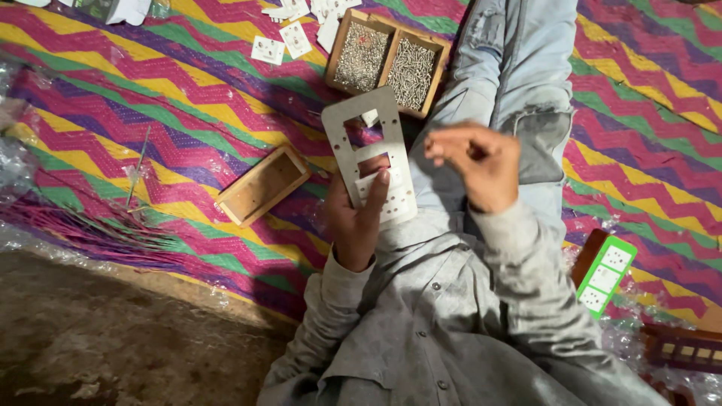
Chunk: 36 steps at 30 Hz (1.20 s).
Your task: The person sits on a colorful mat and assembles electrical outlet plates by inserting small metal fasteners into pre-drilled holes. They handle green and white plastic plates, placing fasteners one by one and occasionally flipping the plates to check alignment.
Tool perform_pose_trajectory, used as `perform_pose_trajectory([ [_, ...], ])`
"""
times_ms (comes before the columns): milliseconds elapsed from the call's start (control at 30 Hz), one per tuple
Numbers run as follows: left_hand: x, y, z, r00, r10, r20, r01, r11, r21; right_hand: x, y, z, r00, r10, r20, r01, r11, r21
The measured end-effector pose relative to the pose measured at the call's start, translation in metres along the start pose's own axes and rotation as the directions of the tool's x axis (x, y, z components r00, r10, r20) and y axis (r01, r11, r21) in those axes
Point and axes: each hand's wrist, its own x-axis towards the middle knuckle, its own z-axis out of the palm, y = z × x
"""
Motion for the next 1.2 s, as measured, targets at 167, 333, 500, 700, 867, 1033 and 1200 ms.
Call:
perform_pose_trajectory([
  [167, -0.004, -0.003, 0.010, 0.999, 0.029, 0.025, -0.029, 0.999, 0.030, -0.044, -0.022, 0.007, 0.999, -0.016, 0.036, 0.017, 0.999, -0.034],
  [333, -0.011, -0.003, 0.023, 0.998, 0.044, 0.055, -0.049, 0.995, 0.086, -0.047, -0.015, 0.008, 0.989, -0.150, -0.006, 0.148, 0.983, -0.111],
  [500, -0.015, -0.002, 0.033, 0.993, 0.090, 0.074, -0.096, 0.993, 0.075, -0.050, -0.011, 0.002, 0.989, -0.148, -0.026, 0.144, 0.983, -0.110],
  [700, -0.018, 0.001, 0.039, 0.992, 0.094, 0.083, -0.108, 0.978, 0.180, -0.056, -0.006, 0.000, 0.991, -0.130, -0.037, 0.128, 0.990, -0.052],
  [867, -0.019, 0.002, 0.040, 0.985, 0.124, 0.116, -0.145, 0.970, 0.194, -0.052, 0.002, 0.000, 0.990, -0.137, -0.023, 0.139, 0.989, 0.054],
  [1033, -0.019, -0.009, 0.036, 0.988, 0.106, 0.112, -0.124, 0.979, 0.162, -0.053, 0.015, 0.003, 0.994, 0.071, 0.079, -0.098, 0.898, 0.428],
  [1200, -0.015, -0.019, 0.038, 0.996, 0.071, 0.050, -0.069, 0.997, -0.039, -0.064, 0.025, 0.009, 0.982, 0.185, 0.027, -0.186, 0.961, 0.204],
])
